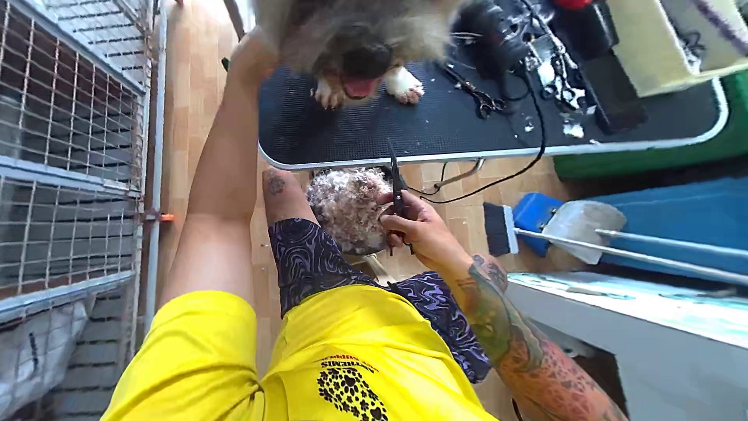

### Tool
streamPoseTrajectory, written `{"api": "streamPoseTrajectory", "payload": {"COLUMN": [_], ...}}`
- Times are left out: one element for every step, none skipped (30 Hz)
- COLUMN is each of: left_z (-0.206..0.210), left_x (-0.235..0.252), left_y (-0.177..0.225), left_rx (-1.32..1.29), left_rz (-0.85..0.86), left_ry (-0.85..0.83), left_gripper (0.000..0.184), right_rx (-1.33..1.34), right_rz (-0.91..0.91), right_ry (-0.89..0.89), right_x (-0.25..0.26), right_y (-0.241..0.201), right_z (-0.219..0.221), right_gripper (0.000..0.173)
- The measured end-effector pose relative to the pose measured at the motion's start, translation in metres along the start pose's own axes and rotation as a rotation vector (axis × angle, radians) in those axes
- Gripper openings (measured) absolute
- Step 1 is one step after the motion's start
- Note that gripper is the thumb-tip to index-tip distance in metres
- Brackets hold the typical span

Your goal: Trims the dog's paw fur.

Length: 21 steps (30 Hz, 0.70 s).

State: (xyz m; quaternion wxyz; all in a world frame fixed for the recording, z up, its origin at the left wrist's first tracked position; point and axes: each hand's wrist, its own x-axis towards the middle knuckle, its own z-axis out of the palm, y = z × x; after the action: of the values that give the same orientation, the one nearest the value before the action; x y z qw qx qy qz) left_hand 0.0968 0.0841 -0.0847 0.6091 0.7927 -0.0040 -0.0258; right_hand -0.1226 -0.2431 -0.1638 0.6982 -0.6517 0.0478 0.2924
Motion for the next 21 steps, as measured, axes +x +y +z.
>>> {"api": "streamPoseTrajectory", "payload": {"left_z": [0.003, 0.005, 0.008, 0.010, 0.011, 0.014, 0.015, 0.017, 0.020, 0.021, 0.023, 0.022, 0.023, 0.023, 0.027, 0.033, 0.039, 0.047, 0.055, 0.065, 0.076], "left_x": [0.006, 0.012, 0.019, 0.026, 0.032, 0.038, 0.044, 0.050, 0.055, 0.058, 0.059, 0.055, 0.042, 0.018, -0.015, -0.038, -0.048, -0.052, -0.051, -0.048, -0.042], "left_y": [-0.003, -0.006, -0.008, -0.009, -0.010, -0.011, -0.013, -0.016, -0.019, -0.023, -0.027, -0.029, -0.026, -0.011, 0.015, 0.037, 0.048, 0.051, 0.051, 0.048, 0.042], "left_rx": [0.027, 0.020, 0.007, 0.003, 0.007, 0.020, 0.050, 0.094, 0.135, 0.173, 0.204, 0.226, 0.222, 0.198, 0.162, 0.170, 0.206, 0.237, 0.256, 0.267, 0.261], "left_rz": [0.024, 0.064, 0.115, 0.165, 0.208, 0.239, 0.262, 0.281, 0.294, 0.311, 0.347, 0.385, 0.427, 0.408, 0.295, 0.174, 0.134, 0.162, 0.202, 0.242, 0.282], "left_ry": [-0.056, -0.097, -0.133, -0.168, -0.187, -0.194, -0.203, -0.201, -0.198, -0.200, -0.199, -0.203, -0.179, -0.143, -0.091, -0.058, -0.061, -0.067, -0.076, -0.076, -0.079], "left_gripper": [0.034, 0.035, 0.031, 0.026, 0.022, 0.017, 0.016, 0.018, 0.022, 0.027, 0.031, 0.036, 0.038, 0.035, 0.029, 0.026, 0.023, 0.020, 0.019, 0.018, 0.022], "right_rx": [-0.004, -0.011, -0.022, -0.035, -0.049, -0.062, -0.073, -0.080, -0.083, -0.086, -0.084, -0.084, -0.083, -0.080, -0.077, -0.071, -0.061, -0.046, -0.033, -0.030, -0.028], "right_rz": [0.004, 0.003, 0.001, 0.002, 0.007, 0.015, 0.023, 0.031, 0.036, 0.039, 0.044, 0.051, 0.055, 0.057, 0.055, 0.052, 0.049, 0.042, 0.033, 0.025, 0.016], "right_ry": [-0.015, -0.029, -0.036, -0.042, -0.041, -0.039, -0.034, -0.025, -0.019, -0.016, -0.010, -0.004, 0.007, 0.019, 0.031, 0.047, 0.065, 0.087, 0.113, 0.143, 0.177], "right_x": [-0.001, -0.001, 0.000, 0.000, -0.001, -0.001, 0.000, 0.001, 0.003, 0.005, 0.006, 0.008, 0.009, 0.010, 0.010, 0.009, 0.008, 0.006, 0.004, 0.002, -0.001], "right_y": [0.000, -0.001, -0.002, -0.003, -0.005, -0.006, -0.008, -0.009, -0.010, -0.010, -0.010, -0.009, -0.008, -0.006, -0.004, -0.002, 0.000, 0.003, 0.006, 0.008, 0.012], "right_z": [0.000, 0.001, 0.002, 0.004, 0.006, 0.008, 0.010, 0.013, 0.015, 0.017, 0.020, 0.022, 0.023, 0.025, 0.026, 0.025, 0.024, 0.023, 0.021, 0.018, 0.015], "right_gripper": [0.035, 0.032, 0.030, 0.029, 0.030, 0.030, 0.030, 0.030, 0.030, 0.029, 0.029, 0.029, 0.029, 0.028, 0.027, 0.026, 0.026, 0.026, 0.026, 0.026, 0.026]}}
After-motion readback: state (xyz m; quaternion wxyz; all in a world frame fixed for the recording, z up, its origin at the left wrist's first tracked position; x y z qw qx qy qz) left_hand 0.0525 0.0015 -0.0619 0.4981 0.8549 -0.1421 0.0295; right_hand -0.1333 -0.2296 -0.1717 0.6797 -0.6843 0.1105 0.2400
